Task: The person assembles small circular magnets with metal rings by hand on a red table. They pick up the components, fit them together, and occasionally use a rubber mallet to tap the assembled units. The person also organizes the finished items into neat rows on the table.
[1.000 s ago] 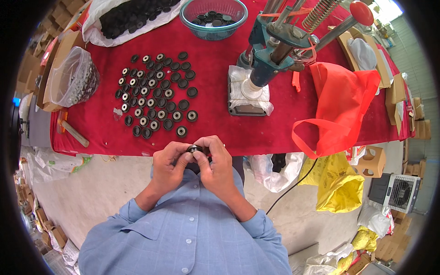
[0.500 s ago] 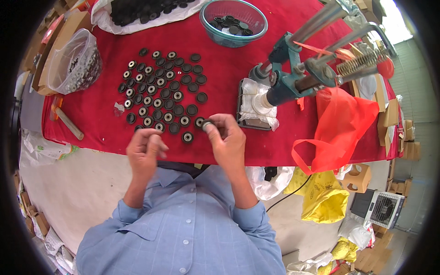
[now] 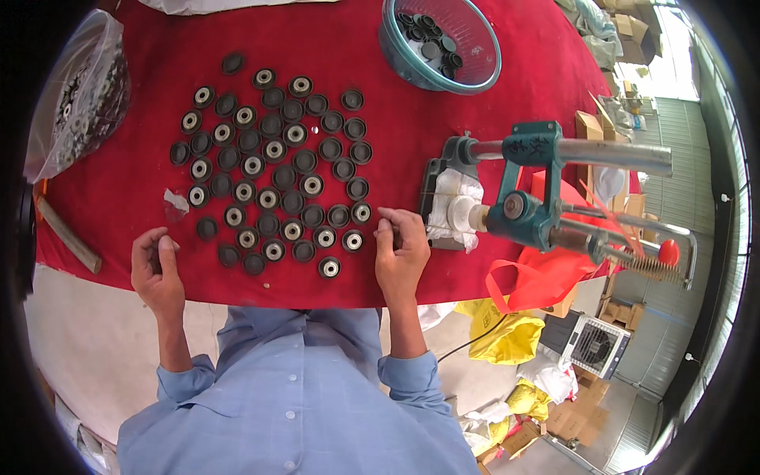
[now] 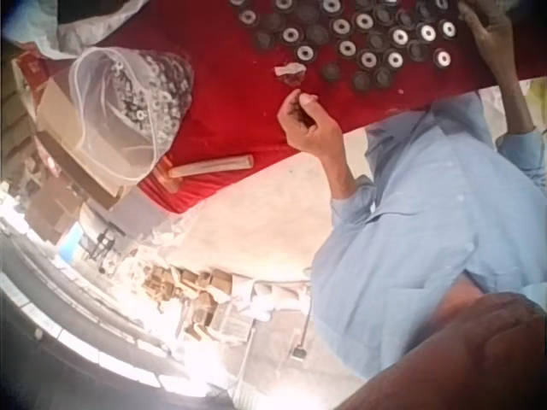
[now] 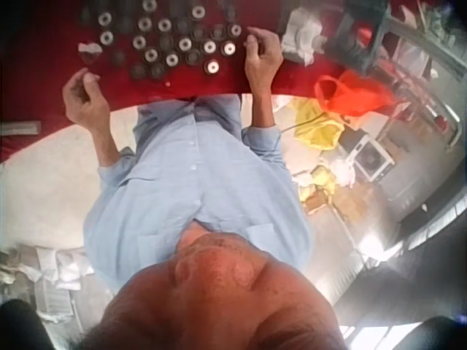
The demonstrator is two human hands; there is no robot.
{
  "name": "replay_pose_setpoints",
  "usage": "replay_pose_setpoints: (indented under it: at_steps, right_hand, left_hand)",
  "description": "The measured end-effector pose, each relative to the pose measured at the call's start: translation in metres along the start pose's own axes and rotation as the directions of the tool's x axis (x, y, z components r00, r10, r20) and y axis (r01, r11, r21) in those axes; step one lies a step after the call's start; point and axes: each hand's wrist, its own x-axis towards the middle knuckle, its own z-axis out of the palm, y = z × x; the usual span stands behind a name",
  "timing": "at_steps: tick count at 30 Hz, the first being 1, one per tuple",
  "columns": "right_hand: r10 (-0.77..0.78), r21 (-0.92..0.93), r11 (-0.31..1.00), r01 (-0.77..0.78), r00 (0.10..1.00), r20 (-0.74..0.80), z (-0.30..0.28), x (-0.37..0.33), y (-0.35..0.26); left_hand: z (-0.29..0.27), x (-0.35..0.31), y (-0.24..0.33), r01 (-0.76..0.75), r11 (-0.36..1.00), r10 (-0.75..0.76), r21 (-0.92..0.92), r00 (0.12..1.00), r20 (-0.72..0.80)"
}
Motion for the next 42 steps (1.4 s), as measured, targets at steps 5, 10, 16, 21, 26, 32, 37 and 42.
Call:
replay_pose_setpoints:
  at_steps: [5,10,16,21,26,32,37,42]
  right_hand:
    - [-0.121,-0.125,0.986,0.112,0.991,-0.064,0.009,-0.004,-0.006]
    - [-0.232,-0.164,0.961,0.221,0.971,-0.05,0.008,-0.002,-0.002]
    - [-0.117,-0.003,0.993,0.118,0.989,-0.087,0.007,-0.01,0.007]
    - [-0.246,-0.011,0.969,0.246,0.969,-0.039,0.001,-0.003,0.002]
    - [-0.24,0.172,0.953,0.249,0.968,-0.07,0.006,-0.002,0.002]
    - [-0.184,0.523,0.836,0.163,0.983,-0.013,-0.011,-0.011,0.001]
    - [-0.451,0.619,0.761,0.193,0.843,0.292,-0.039,-0.037,-0.069]
    - [-0.143,0.544,0.832,-0.109,0.905,0.401,-0.032,-0.067,-0.09]
  left_hand:
    - [0.007,0.0,0.001,0.002,0.999,0.0,-0.039,1.0,0.031]
    - [0.008,0.007,0.009,-0.059,0.998,0.06,0.031,0.998,-0.002]
    - [-0.049,0.051,0.033,-0.156,0.758,0.392,0.634,0.885,-0.25]
    - [-0.127,0.088,-0.058,0.251,0.519,0.309,0.817,0.836,-0.453]
    - [-0.232,0.121,-0.068,0.425,0.885,-0.318,0.191,0.851,-0.419]
    - [-0.084,-0.014,0.065,-0.092,0.924,-0.029,-0.37,0.951,-0.308]
    - [0.075,-0.138,0.097,-0.14,0.903,0.194,-0.406,0.976,0.095]
    - [0.119,-0.156,0.078,-0.585,0.808,0.547,-0.072,0.698,0.462]
